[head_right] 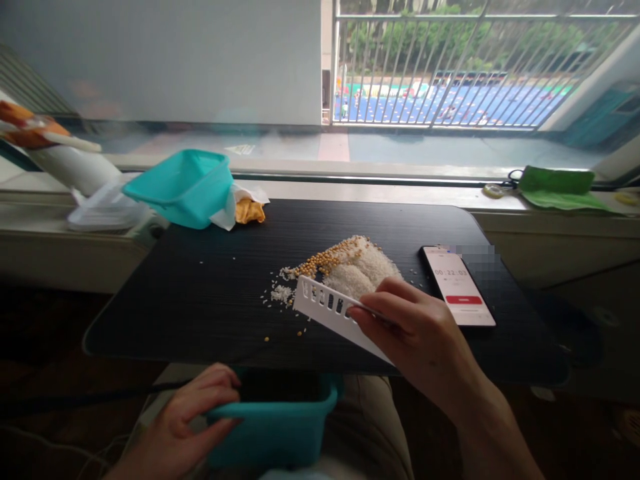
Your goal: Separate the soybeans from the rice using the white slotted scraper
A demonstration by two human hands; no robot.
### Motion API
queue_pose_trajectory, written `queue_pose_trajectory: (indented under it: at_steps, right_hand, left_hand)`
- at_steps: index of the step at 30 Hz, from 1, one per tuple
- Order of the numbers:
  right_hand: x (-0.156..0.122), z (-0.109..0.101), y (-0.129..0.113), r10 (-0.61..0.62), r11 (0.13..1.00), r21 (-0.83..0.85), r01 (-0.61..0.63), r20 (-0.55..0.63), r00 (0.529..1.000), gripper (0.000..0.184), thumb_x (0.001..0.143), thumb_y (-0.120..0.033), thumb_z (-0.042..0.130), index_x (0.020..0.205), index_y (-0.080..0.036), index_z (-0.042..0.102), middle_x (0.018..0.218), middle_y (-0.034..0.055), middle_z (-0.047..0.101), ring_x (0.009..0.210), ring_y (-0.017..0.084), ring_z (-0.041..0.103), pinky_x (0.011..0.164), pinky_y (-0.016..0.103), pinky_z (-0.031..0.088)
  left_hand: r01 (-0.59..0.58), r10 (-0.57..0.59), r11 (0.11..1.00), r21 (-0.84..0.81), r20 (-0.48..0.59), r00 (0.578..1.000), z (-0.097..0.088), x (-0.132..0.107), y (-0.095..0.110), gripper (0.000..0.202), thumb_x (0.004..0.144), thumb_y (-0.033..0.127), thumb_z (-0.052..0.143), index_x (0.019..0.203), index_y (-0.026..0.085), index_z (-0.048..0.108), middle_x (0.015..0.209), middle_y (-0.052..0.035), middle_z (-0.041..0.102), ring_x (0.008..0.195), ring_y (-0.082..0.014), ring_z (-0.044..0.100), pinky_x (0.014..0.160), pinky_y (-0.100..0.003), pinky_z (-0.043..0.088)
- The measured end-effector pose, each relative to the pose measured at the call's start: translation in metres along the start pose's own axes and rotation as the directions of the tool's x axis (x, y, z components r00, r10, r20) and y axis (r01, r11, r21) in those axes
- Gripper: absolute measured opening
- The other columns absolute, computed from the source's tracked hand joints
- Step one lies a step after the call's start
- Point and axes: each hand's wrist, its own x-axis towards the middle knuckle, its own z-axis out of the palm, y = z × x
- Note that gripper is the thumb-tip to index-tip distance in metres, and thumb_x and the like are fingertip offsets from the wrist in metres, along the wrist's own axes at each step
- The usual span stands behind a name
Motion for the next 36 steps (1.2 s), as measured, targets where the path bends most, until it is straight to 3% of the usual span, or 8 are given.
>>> queue_pose_trajectory:
  at_steps: [6,11,14,17,24,28,33,36]
  right_hand:
    - [-0.011,0.000,-0.005,-0.009,0.998,0.066,0.004,0.083,0.997,0.014,0.091,-0.008,0.067,0.094,-0.022,0.066,0.077,-0.0019,0.054,0.058,0.006,0.052,0.048,0.017,0.040]
    - [-0.025,-0.003,-0.014,0.013,0.987,0.151,-0.051,0.245,0.969,0.009,0.095,-0.015,0.062,0.093,-0.020,0.070,0.073,-0.0005,0.054,0.056,0.007,0.053,0.047,0.020,0.038]
    - [-0.021,0.002,-0.019,0.011,0.981,0.187,-0.059,0.248,0.969,0.011,0.096,-0.017,0.061,0.091,-0.018,0.070,0.073,0.0003,0.054,0.056,0.008,0.053,0.046,0.020,0.037]
    - [-0.003,0.020,-0.026,-0.031,0.983,0.186,-0.003,0.177,0.984,0.013,0.096,-0.018,0.061,0.088,-0.016,0.070,0.074,0.0014,0.054,0.058,0.009,0.051,0.050,0.022,0.038]
    - [0.032,0.068,-0.055,-0.197,0.968,0.201,0.154,0.221,0.955,0.023,0.098,-0.024,0.060,0.080,-0.015,0.070,0.072,-0.0002,0.053,0.060,0.009,0.046,0.054,0.026,0.032]
    - [0.027,0.054,-0.052,-0.201,0.967,0.203,0.154,0.235,0.951,0.017,0.098,-0.022,0.061,0.084,-0.016,0.068,0.072,-0.0006,0.052,0.059,0.009,0.046,0.053,0.025,0.033]
    - [0.019,0.026,-0.021,-0.092,0.994,0.052,0.091,0.016,0.996,0.007,0.093,-0.012,0.065,0.089,-0.017,0.065,0.077,-0.0002,0.053,0.060,0.008,0.048,0.053,0.022,0.036]
    - [0.018,0.021,-0.008,-0.045,0.998,-0.041,0.043,-0.044,0.998,0.007,0.092,-0.013,0.067,0.087,-0.018,0.065,0.077,-0.0008,0.053,0.060,0.007,0.047,0.052,0.022,0.036]
  left_hand:
    - [-0.012,0.012,1.000,-0.025,-0.012,1.000,0.002,-0.001,-0.002,0.016,0.085,0.009,0.060,0.075,0.020,0.069,0.088,-0.0048,0.069,0.087,-0.0194,0.068,0.075,-0.023,0.053]
    - [-0.049,0.049,0.998,-0.032,-0.002,0.999,0.003,0.003,-0.001,0.019,0.087,0.010,0.059,0.072,0.019,0.067,0.082,-0.0032,0.068,0.083,-0.0174,0.067,0.075,-0.022,0.052]
    - [-0.071,0.070,0.997,-0.014,-0.021,0.997,0.001,0.003,-0.001,0.018,0.086,0.011,0.060,0.073,0.019,0.068,0.083,-0.0038,0.069,0.085,-0.0176,0.068,0.077,-0.022,0.053]
    - [-0.073,0.074,0.997,0.025,-0.063,0.995,-0.006,-0.002,-0.005,0.015,0.084,0.012,0.062,0.073,0.019,0.069,0.087,-0.0051,0.071,0.088,-0.0187,0.069,0.076,-0.020,0.054]
    - [-0.010,0.029,0.991,0.136,-0.136,0.990,-0.038,-0.025,-0.023,0.010,0.082,0.016,0.065,0.075,0.021,0.071,0.089,-0.0042,0.073,0.087,-0.0207,0.071,0.075,-0.020,0.056]
    - [-0.018,0.035,0.991,0.135,-0.127,0.991,-0.037,-0.027,-0.024,0.014,0.084,0.015,0.063,0.074,0.021,0.070,0.086,-0.0044,0.073,0.088,-0.0212,0.070,0.078,-0.023,0.056]
    - [-0.030,0.034,0.998,0.060,-0.063,0.997,-0.023,-0.018,-0.018,0.017,0.086,0.014,0.060,0.075,0.020,0.071,0.088,-0.0052,0.070,0.087,-0.0196,0.069,0.075,-0.023,0.055]
    - [-0.007,0.007,1.000,0.028,-0.024,1.000,-0.016,-0.012,-0.015,0.016,0.086,0.013,0.060,0.077,0.020,0.071,0.090,-0.0057,0.070,0.090,-0.0201,0.069,0.077,-0.023,0.054]
